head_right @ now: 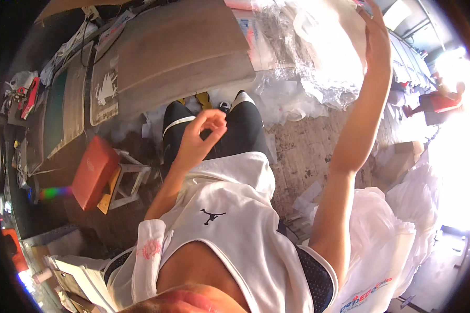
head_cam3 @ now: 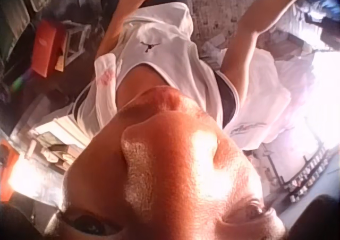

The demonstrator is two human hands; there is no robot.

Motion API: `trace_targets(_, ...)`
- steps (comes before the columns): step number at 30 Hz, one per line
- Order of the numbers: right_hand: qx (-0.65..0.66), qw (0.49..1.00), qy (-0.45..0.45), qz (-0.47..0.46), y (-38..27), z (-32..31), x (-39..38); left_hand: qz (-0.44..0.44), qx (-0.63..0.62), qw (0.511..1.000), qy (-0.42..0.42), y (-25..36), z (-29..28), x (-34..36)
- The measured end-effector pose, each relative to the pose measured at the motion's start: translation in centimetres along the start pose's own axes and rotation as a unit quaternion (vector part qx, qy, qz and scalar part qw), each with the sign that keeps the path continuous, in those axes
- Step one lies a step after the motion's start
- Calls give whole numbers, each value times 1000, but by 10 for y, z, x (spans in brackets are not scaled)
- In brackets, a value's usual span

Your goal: The person places a white plastic bag onto a printing platen, aligns it, and then applies ink using a screen and squeegee before removing the printed bag and placing it on a stack.

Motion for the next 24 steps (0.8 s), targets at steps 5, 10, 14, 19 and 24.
trace_targets(5, 156, 973, -168, -40, -60, 107, -103, 167, 176, 969, 46, 65, 16, 3)
trace_targets(10, 143, 940, -300, -79, -74, 165, -150, 192, 221, 944, 150, 72, 13, -27)
trace_targets(14, 30, 941, -273, -197, -92, 202, -145, 114, 284, 909, 284, 59, -9, -44)
trace_targets(19, 37, 953, -237, -186, -58, 210, -105, 33, -7, 883, 469, 57, -82, 8)
trace_targets(24, 83, 974, -209, -9, 36, 231, -48, -35, 234, 893, 382, 22, -178, 70)
Point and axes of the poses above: each hand's wrist, its own x-axis towards the middle knuckle, its own z-axis out of the palm, y = z × x, the point moved 1 cm from there along x, towards the middle knuckle, and after that the axes turned 10 degrees about x, right-handed, at the moved point
